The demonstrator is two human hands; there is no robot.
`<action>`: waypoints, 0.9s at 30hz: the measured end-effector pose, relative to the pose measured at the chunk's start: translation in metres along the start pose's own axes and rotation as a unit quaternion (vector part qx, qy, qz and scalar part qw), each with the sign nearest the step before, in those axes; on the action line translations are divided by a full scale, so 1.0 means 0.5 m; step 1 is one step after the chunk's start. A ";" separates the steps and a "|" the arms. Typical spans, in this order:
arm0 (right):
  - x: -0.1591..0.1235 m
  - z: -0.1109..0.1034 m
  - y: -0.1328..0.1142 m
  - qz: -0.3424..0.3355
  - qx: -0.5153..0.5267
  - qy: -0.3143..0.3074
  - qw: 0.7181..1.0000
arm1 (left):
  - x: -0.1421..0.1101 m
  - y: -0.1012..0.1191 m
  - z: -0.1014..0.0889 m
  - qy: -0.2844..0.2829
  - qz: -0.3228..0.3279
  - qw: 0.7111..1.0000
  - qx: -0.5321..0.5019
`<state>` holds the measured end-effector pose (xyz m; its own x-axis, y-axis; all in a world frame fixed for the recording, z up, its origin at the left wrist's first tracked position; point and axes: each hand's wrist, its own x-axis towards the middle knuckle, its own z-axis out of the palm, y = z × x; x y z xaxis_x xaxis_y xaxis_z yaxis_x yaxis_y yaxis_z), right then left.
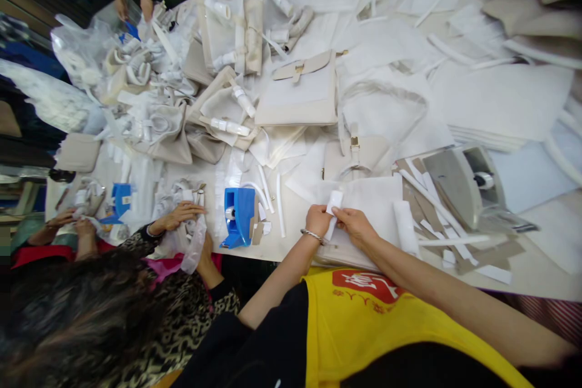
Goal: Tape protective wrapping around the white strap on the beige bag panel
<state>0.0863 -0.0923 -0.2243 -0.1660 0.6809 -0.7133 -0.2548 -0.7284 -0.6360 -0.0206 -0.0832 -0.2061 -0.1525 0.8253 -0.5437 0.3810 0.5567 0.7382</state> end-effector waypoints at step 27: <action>-0.007 0.047 -0.014 -0.002 0.063 0.062 0.996 | -0.031 -0.017 -0.049 0.015 -0.157 0.919 -0.360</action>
<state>0.0664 -0.0876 -0.2106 -0.0475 0.6631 -0.7470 -0.3733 -0.7054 -0.6025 -0.0436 -0.0984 -0.1942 -0.1818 0.6094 -0.7717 -0.3874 0.6769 0.6259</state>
